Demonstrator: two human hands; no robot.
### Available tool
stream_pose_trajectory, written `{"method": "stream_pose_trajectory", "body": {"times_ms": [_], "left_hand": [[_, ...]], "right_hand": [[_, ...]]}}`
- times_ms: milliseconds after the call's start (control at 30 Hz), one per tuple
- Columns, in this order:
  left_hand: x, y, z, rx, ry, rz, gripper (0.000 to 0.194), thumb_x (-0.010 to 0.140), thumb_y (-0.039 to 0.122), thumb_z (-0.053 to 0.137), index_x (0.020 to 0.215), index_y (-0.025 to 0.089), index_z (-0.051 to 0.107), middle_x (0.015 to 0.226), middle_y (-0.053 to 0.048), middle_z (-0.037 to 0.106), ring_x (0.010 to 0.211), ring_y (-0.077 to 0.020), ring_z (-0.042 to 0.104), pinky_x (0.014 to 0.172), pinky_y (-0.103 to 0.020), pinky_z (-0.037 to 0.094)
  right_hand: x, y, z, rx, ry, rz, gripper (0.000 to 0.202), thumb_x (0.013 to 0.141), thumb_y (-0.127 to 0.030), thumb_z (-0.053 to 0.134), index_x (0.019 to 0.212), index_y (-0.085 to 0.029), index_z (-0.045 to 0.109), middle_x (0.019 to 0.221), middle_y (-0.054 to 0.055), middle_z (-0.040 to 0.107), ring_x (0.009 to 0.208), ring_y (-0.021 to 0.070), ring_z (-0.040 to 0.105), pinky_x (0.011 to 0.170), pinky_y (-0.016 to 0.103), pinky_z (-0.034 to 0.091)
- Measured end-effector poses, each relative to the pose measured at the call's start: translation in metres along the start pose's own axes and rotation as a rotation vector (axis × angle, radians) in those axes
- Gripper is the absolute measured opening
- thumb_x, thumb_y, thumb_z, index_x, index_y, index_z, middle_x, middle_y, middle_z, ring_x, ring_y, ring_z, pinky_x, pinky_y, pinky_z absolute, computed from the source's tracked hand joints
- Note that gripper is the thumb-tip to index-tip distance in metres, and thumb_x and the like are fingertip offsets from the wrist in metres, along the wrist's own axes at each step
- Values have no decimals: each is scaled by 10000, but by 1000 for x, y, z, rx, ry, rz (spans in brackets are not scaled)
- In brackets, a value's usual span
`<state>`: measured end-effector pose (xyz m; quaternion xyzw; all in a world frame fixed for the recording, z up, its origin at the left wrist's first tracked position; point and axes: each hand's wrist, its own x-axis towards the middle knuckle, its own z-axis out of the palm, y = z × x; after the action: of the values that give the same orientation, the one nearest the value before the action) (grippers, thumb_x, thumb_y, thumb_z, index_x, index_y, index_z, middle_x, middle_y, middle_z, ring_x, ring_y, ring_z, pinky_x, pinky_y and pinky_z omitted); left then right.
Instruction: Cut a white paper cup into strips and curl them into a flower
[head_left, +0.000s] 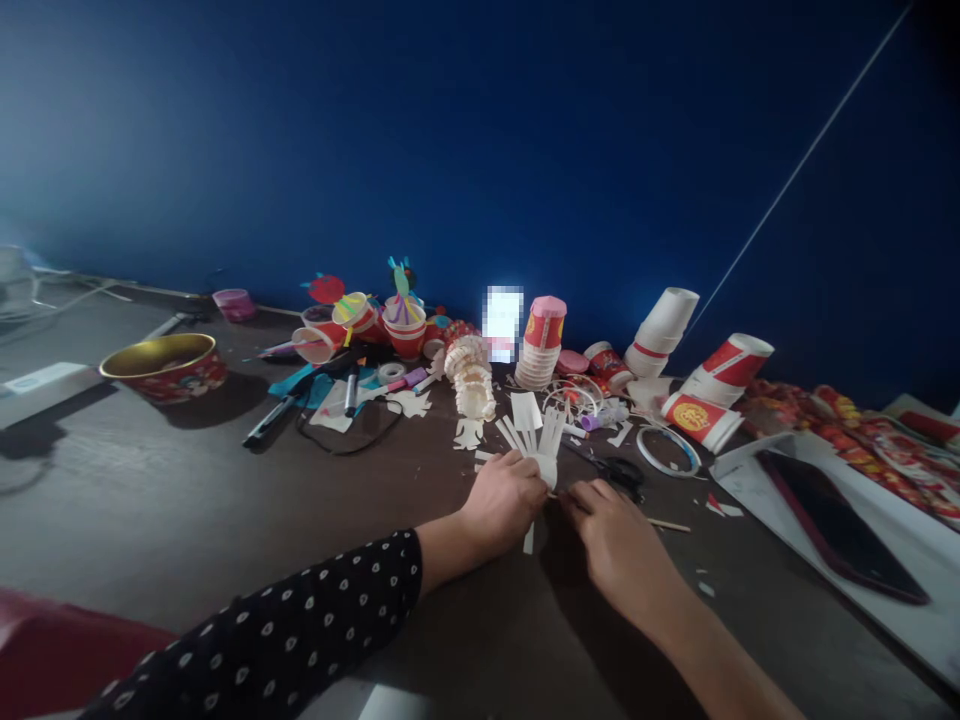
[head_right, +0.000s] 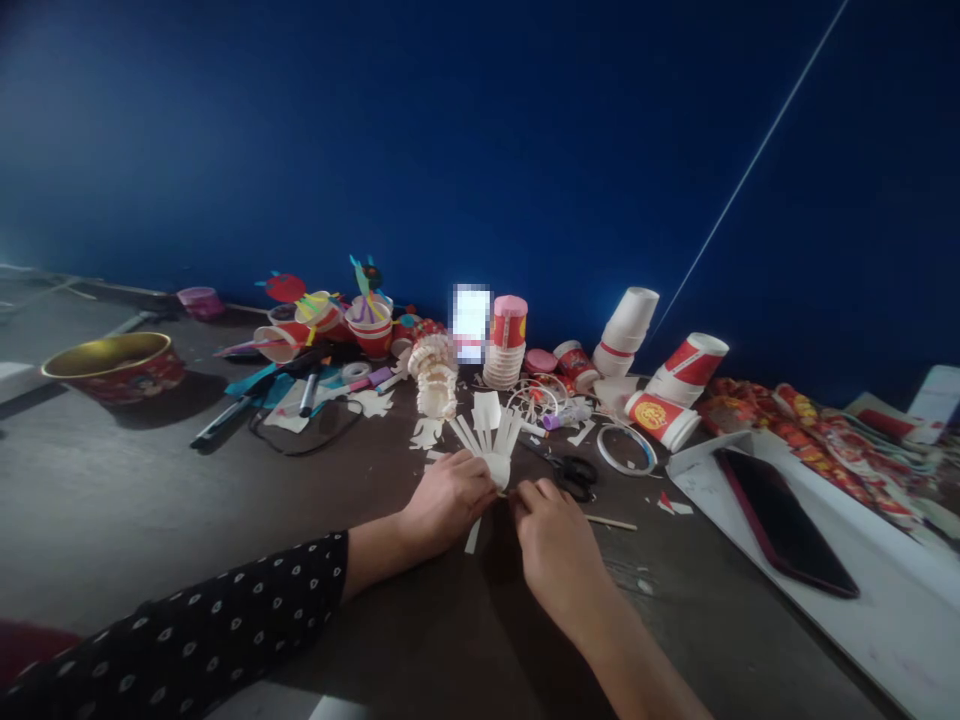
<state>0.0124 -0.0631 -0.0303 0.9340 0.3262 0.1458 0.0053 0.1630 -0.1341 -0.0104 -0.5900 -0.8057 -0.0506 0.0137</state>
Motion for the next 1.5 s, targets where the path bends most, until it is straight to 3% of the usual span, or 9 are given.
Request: {"method": "stream_pose_trajectory", "body": {"times_ms": [633,1000,1500], "left_hand": [[-2,-3,2,-64,64,-28,226,867,264,514,719,157,647,788,-37,625,810,-186,523,706,-290,410],[-2,-5,6,-69,85,-16,218,863,255,509,714,163,638,773,-31,616,783,-179,516,680,-288,399],[-2,-5,5,-94,76,-16,238,868,263,506,693,165,635,754,-34,609,778,-172,513,683,-278,402]], "right_hand": [[-3,8,13,222,157,6,328,792,-9,430,952,-178,661,911,66,603,861,206,502,787,299,408],[6,14,23,246,252,44,248,907,-183,417,840,-210,654,814,36,624,775,175,528,702,270,383],[-1,32,14,135,197,57,233,881,-160,440,741,-202,621,744,22,613,764,173,510,645,266,349]]}}
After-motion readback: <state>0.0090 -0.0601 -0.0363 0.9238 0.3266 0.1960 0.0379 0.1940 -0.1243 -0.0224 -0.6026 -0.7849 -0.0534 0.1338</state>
